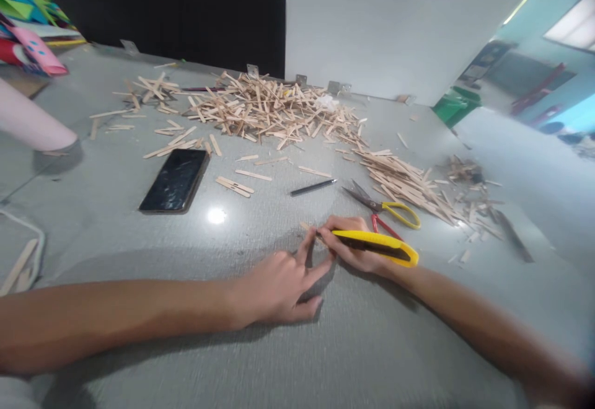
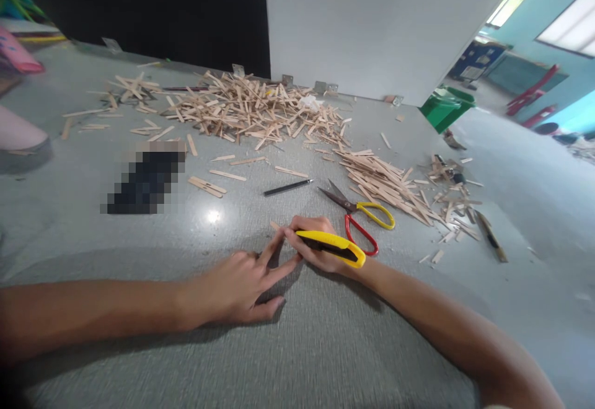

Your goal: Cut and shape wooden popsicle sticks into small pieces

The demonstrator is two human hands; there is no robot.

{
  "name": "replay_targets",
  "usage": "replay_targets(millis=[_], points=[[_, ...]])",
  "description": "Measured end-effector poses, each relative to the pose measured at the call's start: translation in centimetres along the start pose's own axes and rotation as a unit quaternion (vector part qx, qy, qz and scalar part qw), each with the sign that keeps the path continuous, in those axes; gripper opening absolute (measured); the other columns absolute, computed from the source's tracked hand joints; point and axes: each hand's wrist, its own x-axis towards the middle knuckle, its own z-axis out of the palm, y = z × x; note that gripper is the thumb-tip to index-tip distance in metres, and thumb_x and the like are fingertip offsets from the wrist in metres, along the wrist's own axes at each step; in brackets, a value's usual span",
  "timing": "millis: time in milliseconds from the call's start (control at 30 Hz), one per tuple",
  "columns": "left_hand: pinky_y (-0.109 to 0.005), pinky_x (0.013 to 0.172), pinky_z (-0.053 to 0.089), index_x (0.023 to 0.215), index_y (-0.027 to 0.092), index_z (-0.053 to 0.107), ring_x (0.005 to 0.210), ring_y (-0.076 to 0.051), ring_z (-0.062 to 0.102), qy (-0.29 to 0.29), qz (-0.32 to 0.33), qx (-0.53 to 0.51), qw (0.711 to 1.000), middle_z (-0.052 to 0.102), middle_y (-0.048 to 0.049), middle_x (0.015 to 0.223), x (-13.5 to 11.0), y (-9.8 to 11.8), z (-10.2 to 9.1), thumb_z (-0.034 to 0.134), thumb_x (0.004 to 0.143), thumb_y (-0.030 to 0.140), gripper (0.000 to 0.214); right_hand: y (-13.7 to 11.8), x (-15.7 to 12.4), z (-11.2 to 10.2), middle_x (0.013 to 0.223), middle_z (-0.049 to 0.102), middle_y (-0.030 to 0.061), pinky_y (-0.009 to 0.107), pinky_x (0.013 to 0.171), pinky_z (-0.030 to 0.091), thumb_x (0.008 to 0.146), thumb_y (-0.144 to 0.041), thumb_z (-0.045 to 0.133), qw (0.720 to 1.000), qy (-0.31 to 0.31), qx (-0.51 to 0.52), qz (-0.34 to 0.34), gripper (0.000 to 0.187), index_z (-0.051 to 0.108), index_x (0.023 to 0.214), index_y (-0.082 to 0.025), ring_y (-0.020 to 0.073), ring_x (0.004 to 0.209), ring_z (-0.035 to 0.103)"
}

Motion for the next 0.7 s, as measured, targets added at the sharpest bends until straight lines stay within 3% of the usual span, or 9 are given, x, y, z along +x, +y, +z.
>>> replay_targets(millis=[233, 700], points=[[-0.046, 0.067, 0.062, 0.169, 0.017, 0.037, 0.072, -0.035, 0.08, 0.0, -0.009, 0.027, 1.0, 0.052, -0.0375, 0.158, -0.12, 0.24, -0.09, 0.052, 0.106, 0.05, 0.073, 0.42, -0.14, 0.01, 0.065, 0.058, -0.0032, 0.027, 0.059, 0.042, 0.111, -0.035, 0.054, 1.0, -0.016, -0.006, -0.009, 0.037, 0.058, 0.077, -0.022, 0.013, 0.057, 0.054], [-0.046, 0.061, 0.064, 0.172, 0.016, 0.032, 0.068, -0.035, 0.081, -0.012, -0.016, 0.05, 0.999, 0.05, -0.0391, 0.159, 0.0, 0.46, -0.42, 0.053, 0.104, 0.044, 0.077, 0.63, 0.19, -0.71, 0.067, 0.061, -0.0026, 0.027, 0.06, 0.039, 0.112, -0.036, 0.053, 0.999, -0.05, -0.017, -0.007, 0.038, 0.059, 0.078, -0.021, 0.0122, 0.058, 0.052]])
